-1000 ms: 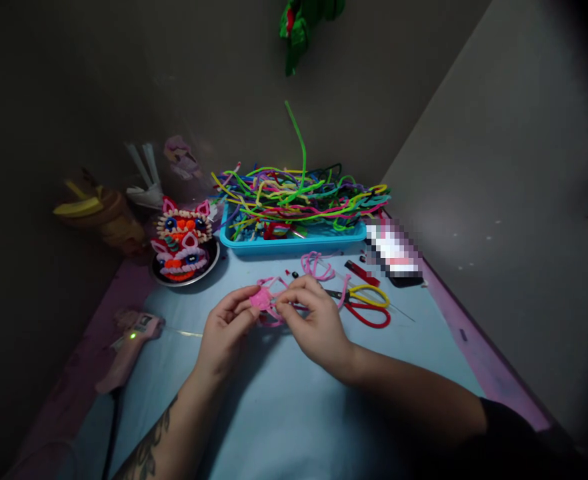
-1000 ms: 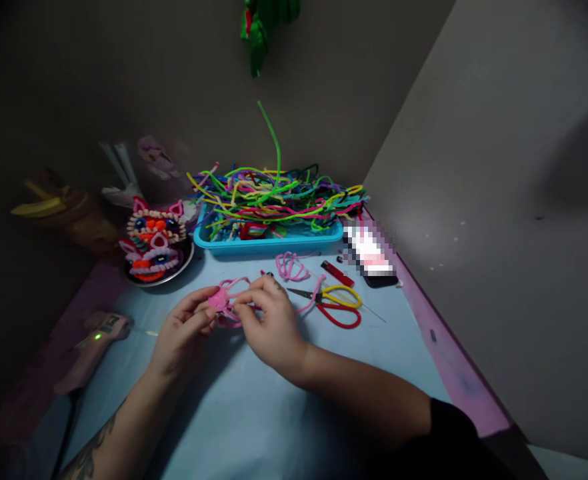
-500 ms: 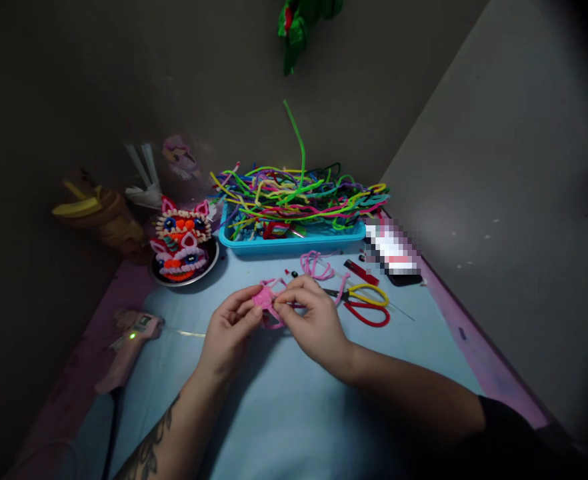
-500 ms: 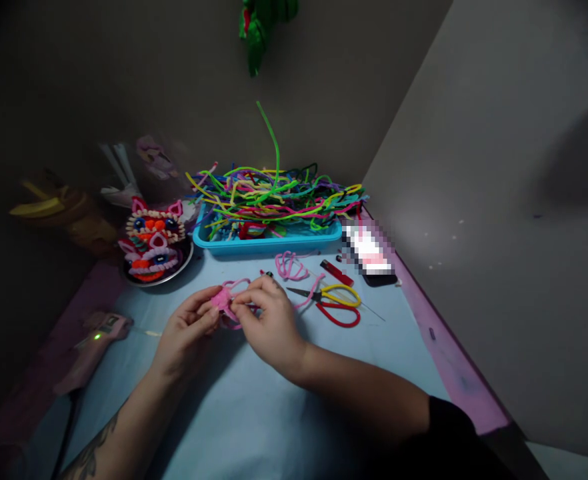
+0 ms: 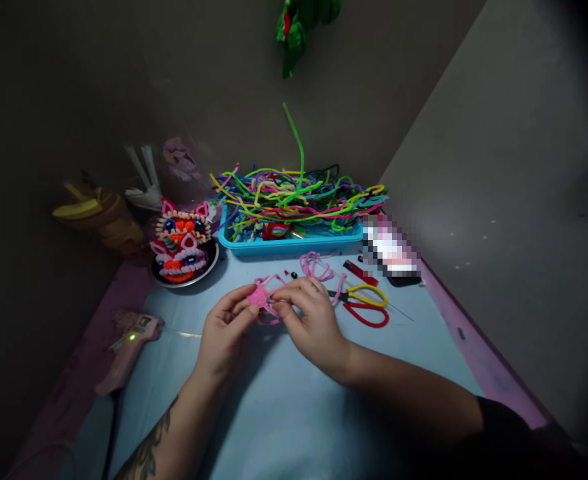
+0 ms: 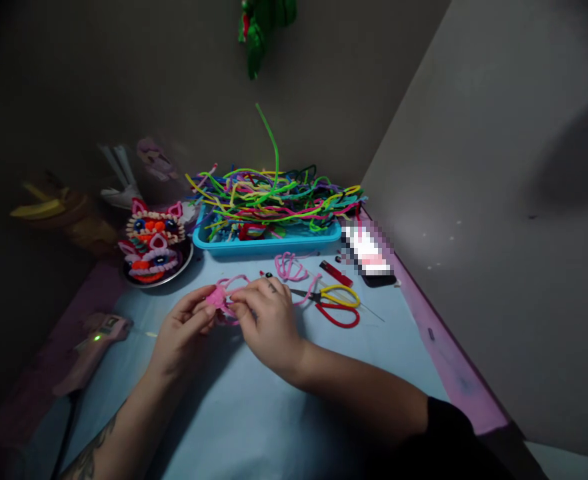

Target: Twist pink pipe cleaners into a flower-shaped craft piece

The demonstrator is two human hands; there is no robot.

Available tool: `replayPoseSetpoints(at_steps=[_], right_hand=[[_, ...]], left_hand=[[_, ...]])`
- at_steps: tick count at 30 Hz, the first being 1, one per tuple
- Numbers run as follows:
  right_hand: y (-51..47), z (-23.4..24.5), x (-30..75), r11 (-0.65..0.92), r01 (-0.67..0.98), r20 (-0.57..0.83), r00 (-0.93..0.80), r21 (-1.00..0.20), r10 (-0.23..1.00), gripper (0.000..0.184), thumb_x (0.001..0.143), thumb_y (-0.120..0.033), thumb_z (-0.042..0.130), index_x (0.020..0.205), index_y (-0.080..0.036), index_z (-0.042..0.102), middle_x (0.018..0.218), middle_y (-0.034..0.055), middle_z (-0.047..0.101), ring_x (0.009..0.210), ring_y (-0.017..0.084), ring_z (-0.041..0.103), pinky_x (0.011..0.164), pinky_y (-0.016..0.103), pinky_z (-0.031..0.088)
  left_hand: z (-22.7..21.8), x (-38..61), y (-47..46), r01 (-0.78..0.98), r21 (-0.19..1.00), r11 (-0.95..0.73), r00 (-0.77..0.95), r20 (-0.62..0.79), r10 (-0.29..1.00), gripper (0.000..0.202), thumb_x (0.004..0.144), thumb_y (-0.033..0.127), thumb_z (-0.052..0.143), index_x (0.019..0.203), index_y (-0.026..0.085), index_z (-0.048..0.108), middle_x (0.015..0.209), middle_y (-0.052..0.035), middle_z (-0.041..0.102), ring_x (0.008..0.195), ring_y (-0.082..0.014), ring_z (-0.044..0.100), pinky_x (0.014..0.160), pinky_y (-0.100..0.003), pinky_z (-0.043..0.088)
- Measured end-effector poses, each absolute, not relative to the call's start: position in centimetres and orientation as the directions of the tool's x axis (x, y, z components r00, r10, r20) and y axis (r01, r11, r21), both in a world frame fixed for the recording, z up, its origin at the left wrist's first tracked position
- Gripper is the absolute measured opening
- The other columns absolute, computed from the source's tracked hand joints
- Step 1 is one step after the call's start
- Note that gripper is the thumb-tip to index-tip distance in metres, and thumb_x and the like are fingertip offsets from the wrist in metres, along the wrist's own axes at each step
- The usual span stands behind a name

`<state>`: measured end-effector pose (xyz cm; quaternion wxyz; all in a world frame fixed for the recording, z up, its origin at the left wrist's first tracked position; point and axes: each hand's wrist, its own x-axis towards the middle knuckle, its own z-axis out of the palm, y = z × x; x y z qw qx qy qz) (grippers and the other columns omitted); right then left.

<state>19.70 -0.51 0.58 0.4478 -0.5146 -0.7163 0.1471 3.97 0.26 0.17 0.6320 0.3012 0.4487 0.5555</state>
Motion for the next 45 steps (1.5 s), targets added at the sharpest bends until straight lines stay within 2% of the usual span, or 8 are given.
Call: replayPoseSetpoints(at_steps=[10,18,22,25,28,34,38,45], right_hand=[[-0.4,0.9,19.9,0.42,0.665,0.469,-0.117,-0.618,0.875,0.015,0.088,-0.013,0.059,0.081,-0.023,0.069,0.086,0.0039,0.069,0.09,0.023,0.055,0.081,0.038,0.039],[-0.5,1.1,19.8,0.429,0.674,0.484,-0.12,-0.602,0.867,0.013,0.088,-0.013,0.061,0.083,-0.022,0.07,0.087,0.003,0.072,0.089,0.023,0.056,0.081,0.038,0.038],[-0.7,1.0,19.7,0.415,0.611,0.463,-0.089,-0.674,0.882,0.012,0.09,-0.016,0.06,0.089,-0.024,0.069,0.083,0.0009,0.073,0.086,0.022,0.057,0.081,0.038,0.039],[-0.9,1.0,19.4,0.352,0.52,0.385,-0.049,-0.778,0.922,0.007,0.09,-0.021,0.059,0.092,-0.023,0.065,0.088,0.0023,0.071,0.088,0.021,0.06,0.081,0.037,0.041],[-1.0,1.1,19.1,0.261,0.426,0.28,-0.018,-0.866,0.96,0.01,0.088,-0.031,0.062,0.089,-0.022,0.059,0.089,0.0023,0.067,0.089,0.021,0.06,0.082,0.036,0.043],[-1.3,1.6,18.6,0.171,0.32,0.19,0.03,-0.932,0.981,0.017,0.08,-0.031,0.066,0.085,-0.023,0.052,0.087,-0.0004,0.062,0.086,0.018,0.058,0.081,0.033,0.044],[-1.3,1.8,18.7,0.173,0.312,0.191,0.029,-0.934,0.981,0.014,0.079,-0.028,0.063,0.085,-0.023,0.05,0.086,-0.0007,0.061,0.085,0.018,0.057,0.081,0.033,0.044],[-0.8,2.1,19.2,0.188,0.267,0.191,-0.017,-0.945,0.982,0.011,0.081,-0.027,0.06,0.084,-0.023,0.049,0.083,-0.0012,0.058,0.081,0.016,0.057,0.076,0.031,0.044]], left_hand=[[0.0,3.9,0.1,-0.428,0.878,0.216,0.023,-0.229,0.973,0.038,0.057,0.024,0.089,0.093,0.019,0.078,0.073,-0.0039,0.075,0.063,-0.0135,0.064,0.062,-0.024,0.049],[-0.1,3.8,0.3,-0.409,0.896,0.172,-0.016,-0.195,0.981,0.035,0.058,0.032,0.088,0.089,0.017,0.079,0.057,0.0012,0.064,0.048,-0.0072,0.048,0.048,-0.019,0.037],[-0.6,3.7,0.3,-0.383,0.912,0.149,-0.034,-0.175,0.984,0.035,0.06,0.034,0.089,0.089,0.019,0.079,0.066,-0.0012,0.072,0.055,-0.0087,0.058,0.053,-0.018,0.045],[-0.7,3.8,-0.1,-0.262,0.963,0.061,-0.084,-0.086,0.993,0.03,0.066,0.033,0.086,0.092,0.02,0.079,0.083,-0.0046,0.078,0.069,-0.0137,0.069,0.066,-0.022,0.055],[-0.5,4.0,-0.7,-0.059,0.992,-0.108,-0.1,0.102,0.99,0.021,0.074,0.029,0.08,0.094,0.021,0.078,0.091,-0.0056,0.08,0.08,-0.0178,0.074,0.074,-0.026,0.058],[-0.7,4.0,-1.4,0.287,0.861,-0.421,-0.016,0.444,0.896,0.023,0.079,0.017,0.073,0.1,0.024,0.078,0.093,-0.0031,0.08,0.081,-0.0177,0.075,0.078,-0.027,0.059],[-1.0,3.7,-1.3,0.32,0.836,-0.445,0.002,0.469,0.883,0.023,0.081,0.016,0.071,0.102,0.023,0.077,0.094,-0.0036,0.08,0.081,-0.0175,0.075,0.078,-0.027,0.059],[-0.5,3.9,-1.2,0.256,0.889,-0.379,-0.011,0.395,0.919,0.018,0.081,0.019,0.071,0.099,0.022,0.077,0.093,-0.0039,0.08,0.081,-0.017,0.076,0.077,-0.025,0.06]])
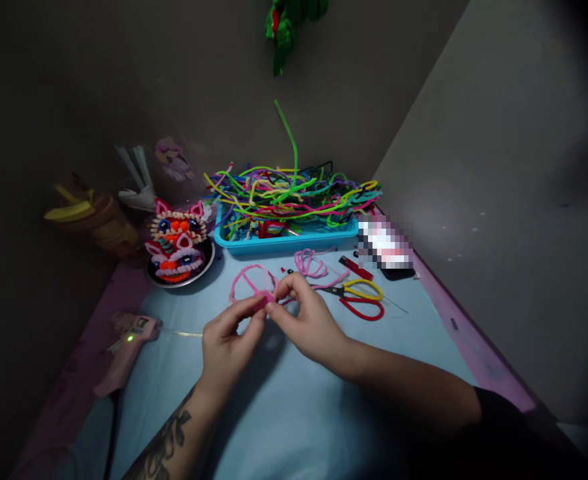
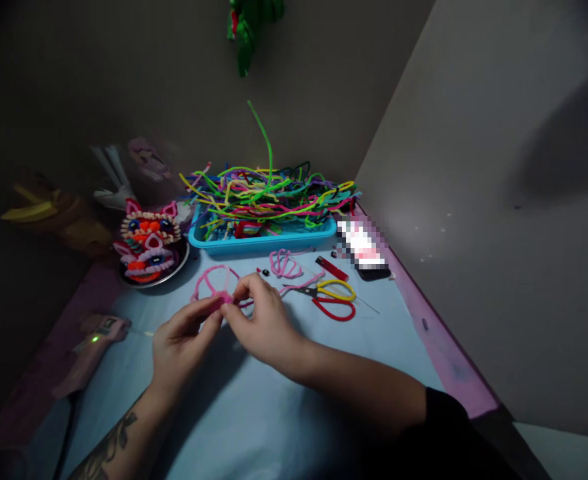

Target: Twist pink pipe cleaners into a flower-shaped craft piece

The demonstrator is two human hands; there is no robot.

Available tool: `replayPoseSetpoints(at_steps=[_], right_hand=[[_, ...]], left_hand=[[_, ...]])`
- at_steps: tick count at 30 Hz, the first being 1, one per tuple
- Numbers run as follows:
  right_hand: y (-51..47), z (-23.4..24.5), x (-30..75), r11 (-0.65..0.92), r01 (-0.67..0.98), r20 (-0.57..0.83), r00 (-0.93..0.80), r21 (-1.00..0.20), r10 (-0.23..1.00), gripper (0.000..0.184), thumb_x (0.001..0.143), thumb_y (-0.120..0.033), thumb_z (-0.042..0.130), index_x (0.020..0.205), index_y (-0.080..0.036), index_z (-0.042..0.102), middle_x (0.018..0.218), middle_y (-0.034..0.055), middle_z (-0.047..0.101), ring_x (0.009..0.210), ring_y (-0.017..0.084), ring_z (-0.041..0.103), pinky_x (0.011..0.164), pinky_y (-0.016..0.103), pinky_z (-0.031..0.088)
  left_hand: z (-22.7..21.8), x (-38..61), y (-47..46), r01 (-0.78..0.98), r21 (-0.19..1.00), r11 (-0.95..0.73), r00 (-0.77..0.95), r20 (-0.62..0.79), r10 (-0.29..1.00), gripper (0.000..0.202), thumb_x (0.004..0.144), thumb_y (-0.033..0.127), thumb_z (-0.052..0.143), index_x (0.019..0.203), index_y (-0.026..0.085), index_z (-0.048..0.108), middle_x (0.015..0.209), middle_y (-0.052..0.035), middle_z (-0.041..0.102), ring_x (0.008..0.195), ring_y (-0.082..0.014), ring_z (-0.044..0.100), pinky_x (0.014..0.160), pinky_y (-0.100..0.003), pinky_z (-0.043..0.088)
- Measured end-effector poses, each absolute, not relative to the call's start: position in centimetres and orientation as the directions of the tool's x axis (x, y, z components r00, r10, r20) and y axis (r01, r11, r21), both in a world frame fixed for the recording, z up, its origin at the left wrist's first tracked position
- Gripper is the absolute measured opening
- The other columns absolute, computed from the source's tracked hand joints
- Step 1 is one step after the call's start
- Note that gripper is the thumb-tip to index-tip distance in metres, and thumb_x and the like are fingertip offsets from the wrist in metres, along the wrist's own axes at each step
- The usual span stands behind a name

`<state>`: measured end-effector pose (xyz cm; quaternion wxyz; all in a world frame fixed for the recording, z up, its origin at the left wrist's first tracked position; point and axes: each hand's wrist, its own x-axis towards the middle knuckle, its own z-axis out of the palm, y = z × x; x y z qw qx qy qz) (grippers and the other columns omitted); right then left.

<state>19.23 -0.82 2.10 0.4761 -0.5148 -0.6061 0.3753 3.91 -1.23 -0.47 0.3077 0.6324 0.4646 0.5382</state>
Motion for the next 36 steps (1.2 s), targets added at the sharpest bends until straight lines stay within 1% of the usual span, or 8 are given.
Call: replayPoseSetpoints(at_steps=[8,13,16,22,27,29,33,36], right_hand=[[-0.7,1.7,19.2,0.122,0.194,0.127,0.016,-0.973,0.992,0.014,0.08,-0.026,0.06,0.082,-0.024,0.047,0.081,-0.0023,0.054,0.078,0.017,0.054,0.073,0.031,0.043],[-0.9,1.5,19.0,0.156,0.153,0.174,0.11,-0.976,0.979,0.018,0.078,-0.019,0.06,0.08,-0.024,0.043,0.079,-0.0036,0.054,0.077,0.015,0.055,0.074,0.03,0.045],[-0.9,1.5,19.1,0.165,0.147,0.183,0.12,-0.975,0.976,0.019,0.079,-0.019,0.06,0.082,-0.025,0.042,0.078,-0.0038,0.056,0.077,0.015,0.057,0.074,0.03,0.046],[-0.9,1.4,19.4,0.228,0.315,0.231,-0.029,-0.921,0.973,0.007,0.084,-0.023,0.061,0.088,-0.022,0.055,0.087,0.0012,0.064,0.085,0.018,0.061,0.079,0.033,0.047],[-0.6,1.6,19.7,0.273,0.341,0.266,-0.069,-0.899,0.961,0.007,0.085,-0.019,0.064,0.091,-0.022,0.065,0.088,0.0021,0.071,0.083,0.018,0.065,0.077,0.033,0.049],[-0.4,1.8,20.1,0.334,0.398,0.326,-0.09,-0.855,0.941,0.008,0.086,-0.017,0.064,0.089,-0.023,0.068,0.086,0.0015,0.073,0.083,0.018,0.066,0.078,0.034,0.048],[0.0,2.1,20.9,0.471,0.574,0.493,-0.131,-0.669,0.86,0.008,0.088,-0.017,0.066,0.086,-0.024,0.071,0.081,0.0016,0.074,0.085,0.021,0.064,0.081,0.037,0.044],[0.2,2.2,21.2,0.522,0.614,0.541,-0.176,-0.593,0.822,0.004,0.087,-0.02,0.069,0.086,-0.023,0.07,0.081,0.0019,0.075,0.086,0.022,0.063,0.082,0.038,0.042]], left_hand=[[0.1,4.3,-1.0,0.06,0.977,-0.205,-0.038,0.207,0.978,0.018,0.079,0.027,0.076,0.096,0.02,0.077,0.093,-0.0062,0.08,0.08,-0.0181,0.076,0.074,-0.025,0.061],[0.0,4.3,-1.0,0.012,0.994,-0.106,-0.024,0.106,0.994,0.023,0.076,0.031,0.079,0.096,0.021,0.078,0.092,-0.0064,0.08,0.078,-0.0164,0.075,0.071,-0.023,0.06],[-0.1,4.1,-0.9,-0.02,0.998,-0.063,-0.029,0.062,0.998,0.029,0.073,0.032,0.081,0.099,0.021,0.077,0.092,-0.0065,0.079,0.077,-0.0155,0.073,0.07,-0.022,0.058],[-0.6,3.6,-0.5,-0.142,0.99,-0.014,-0.084,0.002,0.996,0.036,0.071,0.034,0.083,0.103,0.019,0.076,0.089,-0.0059,0.078,0.078,-0.0145,0.071,0.073,-0.023,0.057],[-0.7,3.3,-0.3,-0.115,0.993,-0.033,-0.067,0.025,0.997,0.031,0.072,0.037,0.082,0.097,0.019,0.077,0.094,-0.0081,0.078,0.081,-0.0174,0.071,0.074,-0.026,0.057],[-0.6,3.2,-0.2,-0.078,0.996,-0.036,-0.056,0.032,0.998,0.03,0.072,0.038,0.081,0.095,0.018,0.078,0.096,-0.0092,0.078,0.084,-0.0194,0.072,0.076,-0.028,0.058],[-0.1,3.2,-0.2,-0.023,0.999,-0.029,-0.014,0.028,1.0,0.028,0.072,0.037,0.081,0.093,0.019,0.078,0.094,-0.0093,0.079,0.084,-0.0202,0.073,0.076,-0.029,0.058],[0.2,3.4,-0.2,-0.027,0.999,-0.039,0.001,0.039,0.999,0.028,0.07,0.037,0.083,0.09,0.018,0.078,0.091,-0.0094,0.079,0.081,-0.0205,0.073,0.073,-0.029,0.058]])
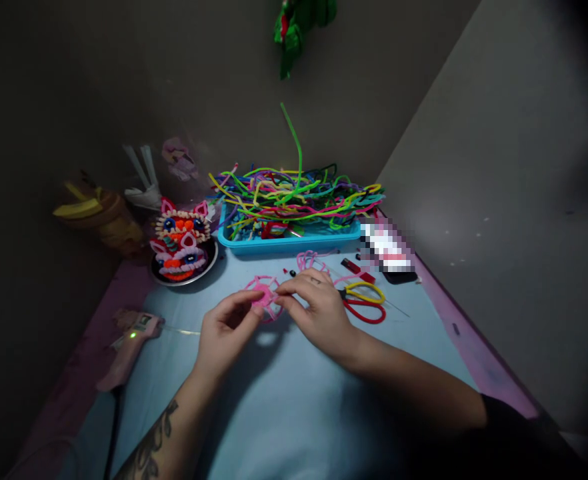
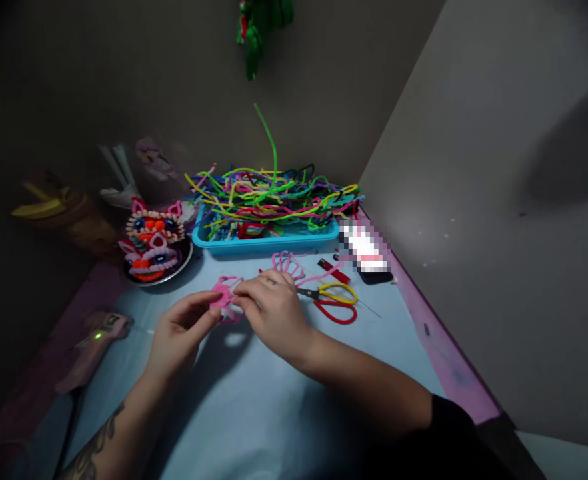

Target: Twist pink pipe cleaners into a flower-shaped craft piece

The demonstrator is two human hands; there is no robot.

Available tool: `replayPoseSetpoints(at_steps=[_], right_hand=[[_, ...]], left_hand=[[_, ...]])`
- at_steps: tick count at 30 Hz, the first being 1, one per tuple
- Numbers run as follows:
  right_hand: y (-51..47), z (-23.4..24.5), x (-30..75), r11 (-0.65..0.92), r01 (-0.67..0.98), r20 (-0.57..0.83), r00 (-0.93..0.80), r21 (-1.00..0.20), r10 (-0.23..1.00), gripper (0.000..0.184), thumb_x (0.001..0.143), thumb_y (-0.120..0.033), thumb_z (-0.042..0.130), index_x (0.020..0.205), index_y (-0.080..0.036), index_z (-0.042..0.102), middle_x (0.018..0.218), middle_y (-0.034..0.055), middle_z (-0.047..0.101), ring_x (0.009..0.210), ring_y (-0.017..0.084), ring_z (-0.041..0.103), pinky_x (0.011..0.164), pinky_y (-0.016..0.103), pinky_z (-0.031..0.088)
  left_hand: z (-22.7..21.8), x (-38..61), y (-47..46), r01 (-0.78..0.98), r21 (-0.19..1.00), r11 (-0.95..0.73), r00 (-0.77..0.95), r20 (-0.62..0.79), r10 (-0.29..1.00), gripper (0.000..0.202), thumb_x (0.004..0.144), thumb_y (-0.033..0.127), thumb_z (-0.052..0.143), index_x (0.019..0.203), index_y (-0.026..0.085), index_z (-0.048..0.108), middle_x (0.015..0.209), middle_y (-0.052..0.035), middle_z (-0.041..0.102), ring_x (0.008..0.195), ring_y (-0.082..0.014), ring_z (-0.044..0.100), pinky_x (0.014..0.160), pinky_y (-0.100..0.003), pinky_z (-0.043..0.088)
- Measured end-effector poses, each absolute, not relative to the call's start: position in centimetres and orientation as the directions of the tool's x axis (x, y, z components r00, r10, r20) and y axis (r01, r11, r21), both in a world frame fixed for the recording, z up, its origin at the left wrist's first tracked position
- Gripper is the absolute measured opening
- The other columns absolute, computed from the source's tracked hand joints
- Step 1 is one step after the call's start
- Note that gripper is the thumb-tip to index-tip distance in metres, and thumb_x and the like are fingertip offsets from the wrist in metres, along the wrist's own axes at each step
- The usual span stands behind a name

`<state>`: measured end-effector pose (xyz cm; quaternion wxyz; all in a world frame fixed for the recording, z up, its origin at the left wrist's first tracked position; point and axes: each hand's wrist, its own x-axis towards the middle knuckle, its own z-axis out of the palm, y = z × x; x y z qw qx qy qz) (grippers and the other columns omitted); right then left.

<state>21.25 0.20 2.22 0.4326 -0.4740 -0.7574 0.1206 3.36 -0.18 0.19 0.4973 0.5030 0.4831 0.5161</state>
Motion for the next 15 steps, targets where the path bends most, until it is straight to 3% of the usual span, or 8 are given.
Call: replayPoseSetpoints(at_steps=[15], right_hand=[[-0.1,1.41,20.83,0.62,0.58,0.569,-0.3,-0.529,0.766,0.011,0.091,-0.014,0.059,0.09,-0.023,0.066,0.085,0.0026,0.075,0.083,0.019,0.066,0.079,0.034,0.043]], left_hand=[[0.06,3.56,0.03,-0.134,0.991,-0.029,-0.034,0.025,0.999,0.024,0.067,0.031,0.084,0.081,0.019,0.068,0.071,0.0008,0.066,0.063,-0.0107,0.059,0.059,-0.02,0.047]])
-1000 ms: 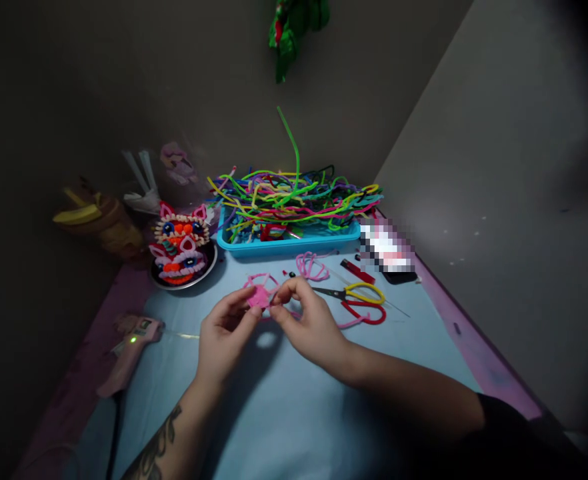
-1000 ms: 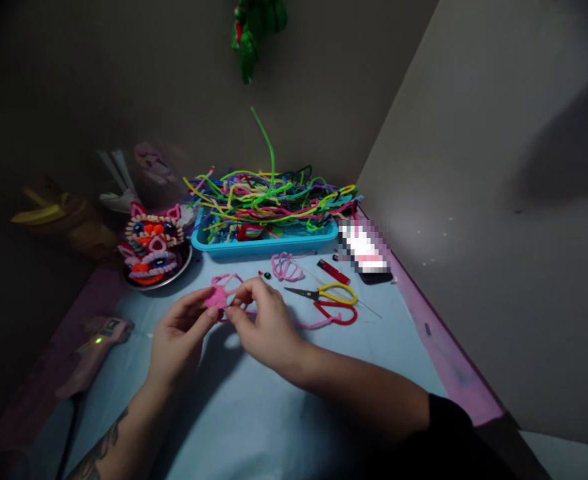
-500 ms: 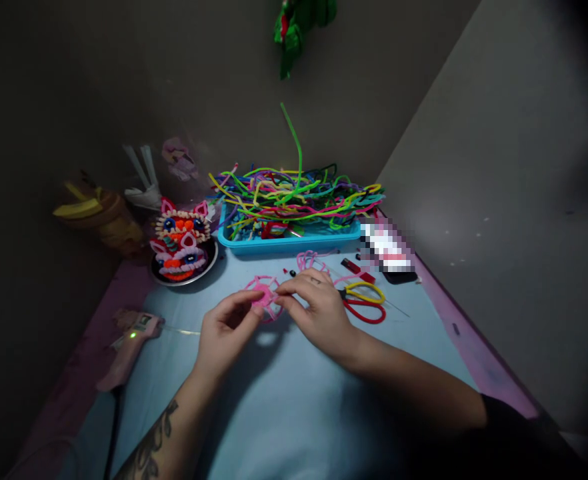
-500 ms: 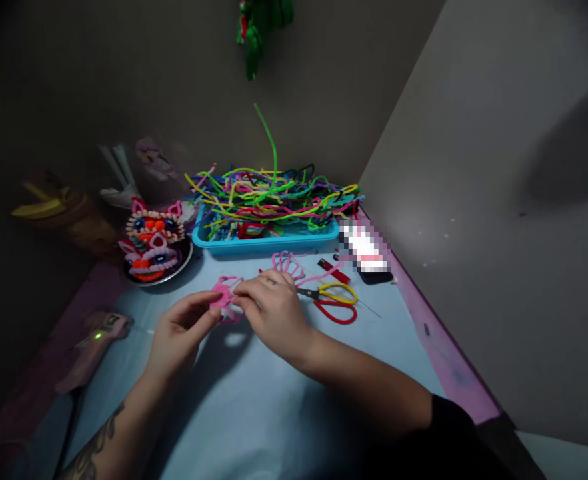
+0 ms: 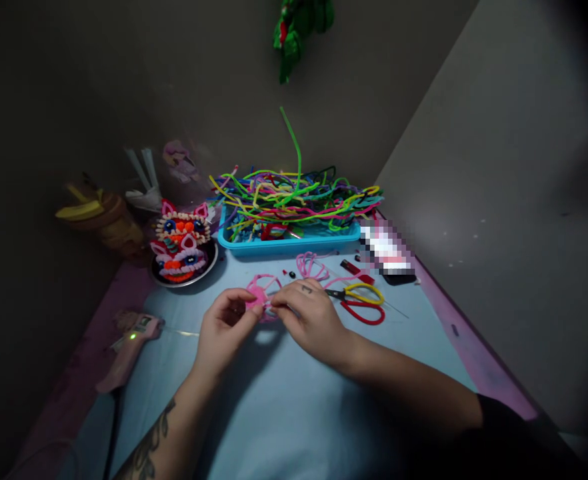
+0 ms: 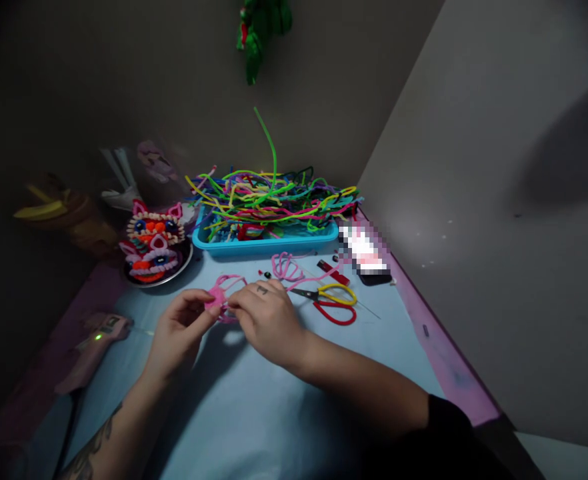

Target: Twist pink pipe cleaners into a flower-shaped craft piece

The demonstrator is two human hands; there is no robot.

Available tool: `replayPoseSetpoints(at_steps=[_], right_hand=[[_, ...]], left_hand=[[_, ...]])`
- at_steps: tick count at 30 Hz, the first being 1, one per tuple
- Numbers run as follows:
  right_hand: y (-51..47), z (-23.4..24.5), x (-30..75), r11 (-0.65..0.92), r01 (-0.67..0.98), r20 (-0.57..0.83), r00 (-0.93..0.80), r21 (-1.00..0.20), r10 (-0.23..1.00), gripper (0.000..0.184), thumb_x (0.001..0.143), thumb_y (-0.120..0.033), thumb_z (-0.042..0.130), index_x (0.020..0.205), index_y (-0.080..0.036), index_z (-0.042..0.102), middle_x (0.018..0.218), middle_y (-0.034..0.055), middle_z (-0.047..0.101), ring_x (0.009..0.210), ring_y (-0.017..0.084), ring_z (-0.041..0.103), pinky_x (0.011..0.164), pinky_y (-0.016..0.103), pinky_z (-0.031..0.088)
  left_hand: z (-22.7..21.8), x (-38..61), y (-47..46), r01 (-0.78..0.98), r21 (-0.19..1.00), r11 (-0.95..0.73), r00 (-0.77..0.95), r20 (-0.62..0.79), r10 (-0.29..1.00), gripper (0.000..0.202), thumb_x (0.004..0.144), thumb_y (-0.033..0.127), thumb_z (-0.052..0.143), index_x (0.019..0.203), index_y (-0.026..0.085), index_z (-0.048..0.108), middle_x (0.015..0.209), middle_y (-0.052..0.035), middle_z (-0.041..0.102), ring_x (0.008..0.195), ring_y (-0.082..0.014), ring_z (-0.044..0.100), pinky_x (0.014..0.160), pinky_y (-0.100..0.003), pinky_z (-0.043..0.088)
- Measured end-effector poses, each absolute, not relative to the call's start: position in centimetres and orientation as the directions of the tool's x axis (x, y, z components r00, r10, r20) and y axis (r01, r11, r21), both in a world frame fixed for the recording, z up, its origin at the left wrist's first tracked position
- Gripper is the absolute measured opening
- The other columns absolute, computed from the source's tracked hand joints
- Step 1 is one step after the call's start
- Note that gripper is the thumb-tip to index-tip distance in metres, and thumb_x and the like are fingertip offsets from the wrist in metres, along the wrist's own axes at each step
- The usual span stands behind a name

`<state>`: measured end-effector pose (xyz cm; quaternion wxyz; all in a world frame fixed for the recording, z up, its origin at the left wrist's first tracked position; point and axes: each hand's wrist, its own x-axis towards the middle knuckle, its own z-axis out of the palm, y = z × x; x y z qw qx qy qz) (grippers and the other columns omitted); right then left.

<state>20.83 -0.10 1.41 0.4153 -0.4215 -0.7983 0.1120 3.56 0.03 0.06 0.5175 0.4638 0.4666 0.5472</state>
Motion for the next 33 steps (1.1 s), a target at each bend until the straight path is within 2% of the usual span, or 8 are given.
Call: replayPoseSetpoints(at_steps=[9,13,20,23,27,31,33], right_hand=[[-0.11,1.22,20.89,0.611,0.593,0.562,-0.297,-0.525,0.772,0.018,0.09,-0.01,0.056,0.09,-0.024,0.067,0.085,0.0025,0.075,0.084,0.019,0.065,0.08,0.035,0.042],[-0.18,1.32,20.82,0.613,0.599,0.568,-0.296,-0.516,0.768,0.019,0.089,-0.009,0.056,0.089,-0.023,0.068,0.083,0.0025,0.074,0.083,0.019,0.064,0.079,0.035,0.041],[-0.14,1.34,20.82,0.598,0.599,0.555,-0.286,-0.532,0.781,0.019,0.088,-0.008,0.057,0.088,-0.024,0.068,0.083,0.002,0.074,0.084,0.019,0.063,0.08,0.034,0.039],[-0.18,1.28,20.8,0.592,0.605,0.547,-0.287,-0.533,0.786,0.019,0.088,-0.008,0.057,0.088,-0.024,0.067,0.083,0.0013,0.075,0.084,0.019,0.063,0.08,0.035,0.039],[-0.27,1.16,20.65,0.601,0.609,0.561,-0.288,-0.518,0.776,0.018,0.089,-0.008,0.056,0.089,-0.024,0.067,0.083,0.0013,0.074,0.084,0.019,0.063,0.079,0.035,0.038],[-0.29,1.18,20.57,0.607,0.616,0.569,-0.294,-0.502,0.768,0.015,0.091,-0.011,0.057,0.09,-0.023,0.066,0.084,0.0021,0.074,0.084,0.02,0.063,0.079,0.035,0.038],[-0.22,1.28,20.67,0.614,0.619,0.579,-0.296,-0.49,0.76,0.014,0.091,-0.011,0.057,0.092,-0.022,0.066,0.085,0.0029,0.074,0.085,0.02,0.064,0.08,0.035,0.039]], left_hand=[[0.85,3.52,0.13,-0.081,0.995,-0.064,0.043,0.068,0.997,0.018,0.074,0.03,0.077,0.08,0.019,0.064,0.071,0.0011,0.065,0.065,-0.0111,0.059,0.062,-0.02,0.047],[0.9,3.65,0.06,-0.026,0.997,-0.079,0.021,0.08,0.997,0.018,0.073,0.028,0.078,0.079,0.019,0.063,0.069,0.0018,0.064,0.063,-0.011,0.058,0.06,-0.02,0.046],[0.77,3.64,0.07,-0.035,0.997,-0.07,0.021,0.07,0.997,0.021,0.073,0.03,0.078,0.08,0.019,0.062,0.071,0.0012,0.064,0.064,-0.0114,0.059,0.061,-0.021,0.047],[0.59,3.58,0.06,-0.039,0.997,-0.07,0.007,0.07,0.998,0.023,0.072,0.029,0.079,0.08,0.019,0.06,0.07,0.0018,0.063,0.063,-0.0107,0.058,0.059,-0.02,0.046],[0.59,3.75,-0.12,-0.075,0.994,-0.078,-0.026,0.076,0.997,0.03,0.071,0.026,0.079,0.083,0.021,0.052,0.062,0.0075,0.058,0.054,-0.0072,0.053,0.051,-0.016,0.039],[0.7,3.83,-0.17,-0.165,0.985,-0.044,0.004,0.045,0.999,0.039,0.072,0.025,0.079,0.088,0.024,0.043,0.065,0.0074,0.067,0.055,-0.0087,0.06,0.054,-0.017,0.042],[0.67,3.67,-0.05,-0.171,0.985,-0.024,0.022,0.028,0.999,0.039,0.073,0.027,0.08,0.09,0.025,0.045,0.065,0.0063,0.069,0.057,-0.0103,0.063,0.056,-0.018,0.045]])
